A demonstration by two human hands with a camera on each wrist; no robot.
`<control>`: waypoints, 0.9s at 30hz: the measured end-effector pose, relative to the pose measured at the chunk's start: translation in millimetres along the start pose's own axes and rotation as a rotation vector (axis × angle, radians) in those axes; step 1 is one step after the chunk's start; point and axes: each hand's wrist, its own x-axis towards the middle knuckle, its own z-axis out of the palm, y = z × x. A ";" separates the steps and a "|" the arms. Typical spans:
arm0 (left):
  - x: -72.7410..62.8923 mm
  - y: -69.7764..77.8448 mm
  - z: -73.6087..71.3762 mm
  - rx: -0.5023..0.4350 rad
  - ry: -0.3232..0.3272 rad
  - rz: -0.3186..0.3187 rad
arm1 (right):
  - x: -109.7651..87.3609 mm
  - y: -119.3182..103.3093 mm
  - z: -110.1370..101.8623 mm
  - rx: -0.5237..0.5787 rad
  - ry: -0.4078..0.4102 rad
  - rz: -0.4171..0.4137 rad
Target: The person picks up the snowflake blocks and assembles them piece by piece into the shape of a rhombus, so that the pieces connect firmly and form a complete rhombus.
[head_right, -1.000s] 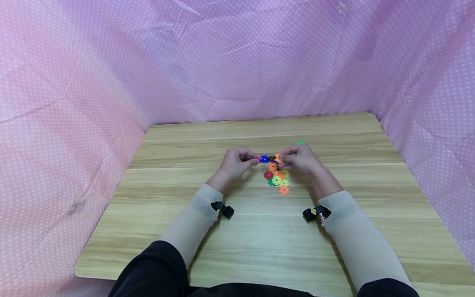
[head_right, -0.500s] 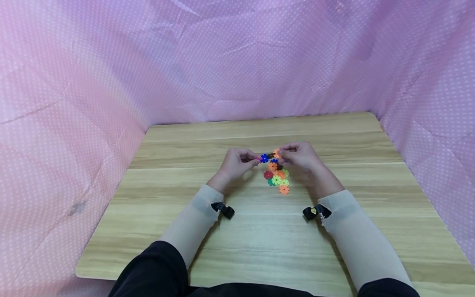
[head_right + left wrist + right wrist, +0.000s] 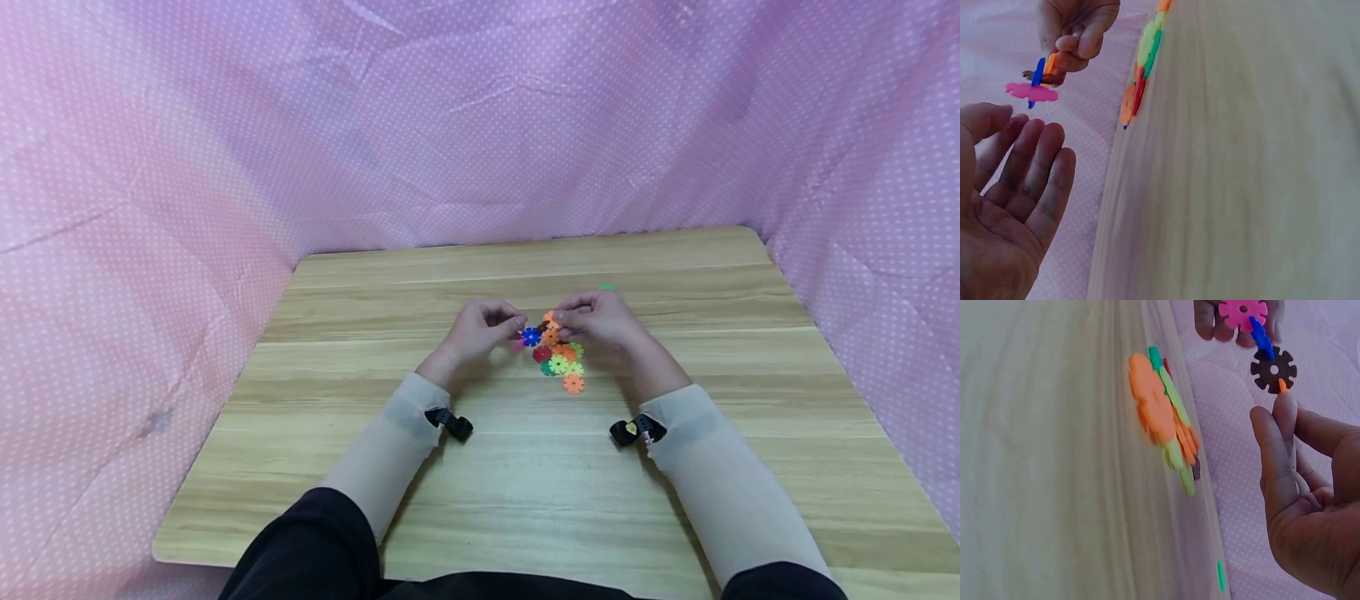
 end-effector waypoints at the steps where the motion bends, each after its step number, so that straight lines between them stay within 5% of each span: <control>1: 0.4 0.4 1.0 0.000 -0.007 0.008 | 0.1 0.2 1.7 0.001 -0.014 -0.010; 13: 0.0 -1.5 8.7 -0.051 -0.048 -0.064 | 1.1 0.5 16.7 -0.024 -0.142 -0.067; 16: -0.4 -1.6 8.6 -0.040 -0.037 -0.075 | -0.3 -0.2 9.8 -0.141 -0.081 -0.066; 22: -1.0 -2.3 7.8 -0.025 -0.025 -0.088 | -4.6 -1.0 -18.9 -0.571 0.160 -0.039; 27: -0.6 -2.8 6.9 -0.023 -0.024 -0.088 | 0.0 6.5 -37.3 -0.638 0.161 -0.024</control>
